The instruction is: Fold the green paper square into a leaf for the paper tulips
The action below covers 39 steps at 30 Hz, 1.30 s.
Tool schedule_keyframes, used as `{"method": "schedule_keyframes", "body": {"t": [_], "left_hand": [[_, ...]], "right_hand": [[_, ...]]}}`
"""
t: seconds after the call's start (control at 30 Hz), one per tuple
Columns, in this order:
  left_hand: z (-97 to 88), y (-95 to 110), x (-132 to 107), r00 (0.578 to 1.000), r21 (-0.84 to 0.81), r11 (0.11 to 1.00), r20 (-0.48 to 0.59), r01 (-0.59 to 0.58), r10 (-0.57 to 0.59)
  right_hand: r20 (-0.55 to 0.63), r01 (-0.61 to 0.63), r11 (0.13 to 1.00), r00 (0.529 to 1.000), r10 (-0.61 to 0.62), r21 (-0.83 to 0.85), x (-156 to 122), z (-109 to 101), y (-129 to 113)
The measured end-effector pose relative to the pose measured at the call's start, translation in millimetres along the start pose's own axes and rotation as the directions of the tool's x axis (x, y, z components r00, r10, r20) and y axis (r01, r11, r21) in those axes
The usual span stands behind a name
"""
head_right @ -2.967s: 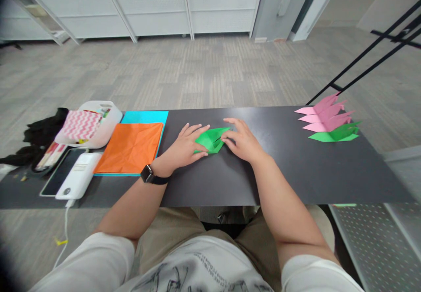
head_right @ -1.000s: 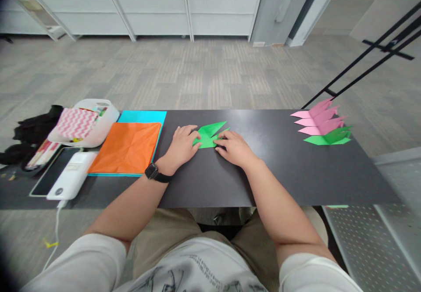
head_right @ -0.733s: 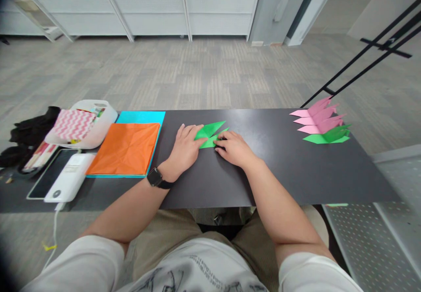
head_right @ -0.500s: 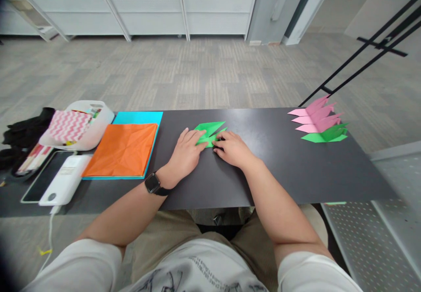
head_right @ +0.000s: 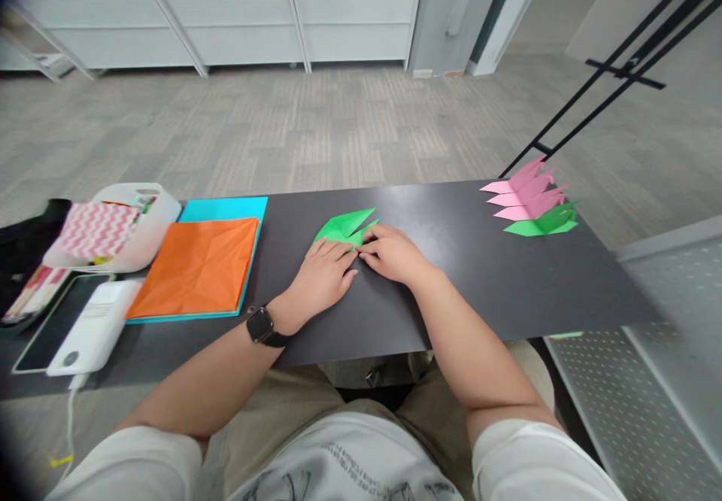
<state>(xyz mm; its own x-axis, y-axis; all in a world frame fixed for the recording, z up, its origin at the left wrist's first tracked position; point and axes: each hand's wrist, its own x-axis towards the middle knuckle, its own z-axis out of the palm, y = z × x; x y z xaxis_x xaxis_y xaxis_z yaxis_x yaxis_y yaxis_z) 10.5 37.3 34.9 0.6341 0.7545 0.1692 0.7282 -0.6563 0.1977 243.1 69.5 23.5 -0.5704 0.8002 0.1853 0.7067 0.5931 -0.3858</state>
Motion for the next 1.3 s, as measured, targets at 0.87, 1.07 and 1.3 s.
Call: {"method": "schedule_keyframes", "body": {"t": [0.87,1.07,1.3], "left_hand": [[-0.6,-3,0,0.999,-0.05,0.998,0.038,0.026,-0.024],[-1.0,-2,-1,0.999,-0.045,0.999,0.039,0.023,-0.021],[10.2,-5,-1,0.998,-0.012,1.0,0.061,-0.014,0.015]], "right_hand": [[-0.153,-0.597,0.775,0.802,0.577,-0.207,14,-11,-2],[-0.193,-0.632,0.751,0.774,0.603,-0.191,17,-9,4],[-0.323,-0.561,0.82,0.801,0.504,-0.112,11,-7,16]]}}
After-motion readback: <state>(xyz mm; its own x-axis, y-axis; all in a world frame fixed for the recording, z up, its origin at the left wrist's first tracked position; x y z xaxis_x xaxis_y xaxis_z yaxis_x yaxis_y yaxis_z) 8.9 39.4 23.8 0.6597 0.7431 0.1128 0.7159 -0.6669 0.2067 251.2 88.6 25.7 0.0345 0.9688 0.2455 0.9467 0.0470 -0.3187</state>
